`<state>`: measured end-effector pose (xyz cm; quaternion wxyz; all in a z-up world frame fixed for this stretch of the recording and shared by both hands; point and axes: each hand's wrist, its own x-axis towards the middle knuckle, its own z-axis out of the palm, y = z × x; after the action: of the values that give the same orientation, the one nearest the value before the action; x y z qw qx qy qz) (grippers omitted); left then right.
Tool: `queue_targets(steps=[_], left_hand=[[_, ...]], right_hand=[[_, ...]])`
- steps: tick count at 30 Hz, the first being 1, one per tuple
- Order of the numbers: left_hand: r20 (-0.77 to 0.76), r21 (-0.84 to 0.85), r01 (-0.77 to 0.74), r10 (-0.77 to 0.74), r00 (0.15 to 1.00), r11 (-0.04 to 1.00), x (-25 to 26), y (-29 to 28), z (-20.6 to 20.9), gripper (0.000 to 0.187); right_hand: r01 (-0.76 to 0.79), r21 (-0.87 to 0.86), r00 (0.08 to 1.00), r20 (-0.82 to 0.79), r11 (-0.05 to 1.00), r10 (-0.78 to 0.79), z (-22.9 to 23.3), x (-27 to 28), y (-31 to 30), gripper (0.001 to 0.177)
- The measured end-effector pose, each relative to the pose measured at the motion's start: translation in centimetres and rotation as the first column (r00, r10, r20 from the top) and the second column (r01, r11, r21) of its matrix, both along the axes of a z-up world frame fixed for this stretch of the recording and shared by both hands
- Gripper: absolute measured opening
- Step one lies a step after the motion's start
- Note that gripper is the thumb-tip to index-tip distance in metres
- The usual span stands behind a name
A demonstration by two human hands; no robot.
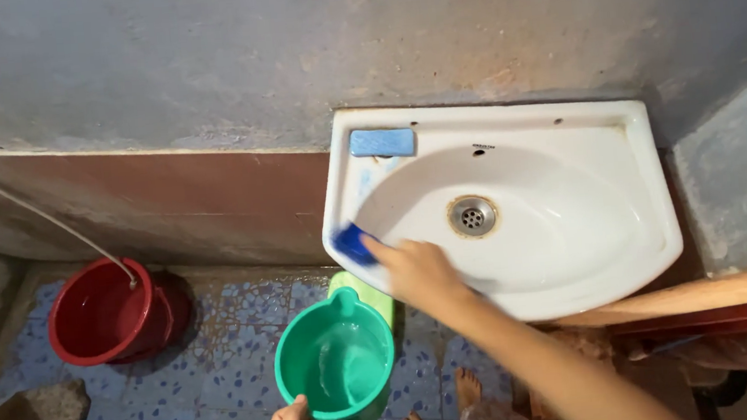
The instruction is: Cleaning a wall-mounted porcelain sink using a brush, soap, and water from a plastic mug.
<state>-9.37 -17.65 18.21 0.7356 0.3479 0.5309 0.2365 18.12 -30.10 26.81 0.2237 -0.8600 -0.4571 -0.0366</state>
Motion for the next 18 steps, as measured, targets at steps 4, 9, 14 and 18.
queue_targets(steps=[4, 9, 14, 18], left_hand=[[-0.044, -0.031, 0.003, -0.005, 0.999, 1.0, -0.4, 0.2, 0.3, 0.023], [0.015, 0.006, -0.001, 0.001, 1.0, 1.0, -0.7, 0.7, -2.9, 0.022], [0.012, 0.023, -0.128, 0.128, 0.992, 0.992, 0.5, -0.7, 0.6, 0.019], [-0.007, 0.034, -0.096, 0.097, 0.995, 0.995, 0.8, -0.1, -0.1, 0.019]], right_hand=[[0.062, -0.096, 0.996, 0.064, 0.993, -0.056, 2.1, -1.0, 2.9, 0.054], [0.042, -0.243, 0.999, 0.02, 0.969, -0.038, 2.5, -2.7, -1.9, 0.065], [0.03, -0.252, 0.996, 0.084, 0.967, -0.009, 0.2, -0.8, 2.5, 0.057], [0.065, -0.248, 0.995, 0.09, 0.967, -0.044, 0.0, -1.9, -1.3, 0.064]])
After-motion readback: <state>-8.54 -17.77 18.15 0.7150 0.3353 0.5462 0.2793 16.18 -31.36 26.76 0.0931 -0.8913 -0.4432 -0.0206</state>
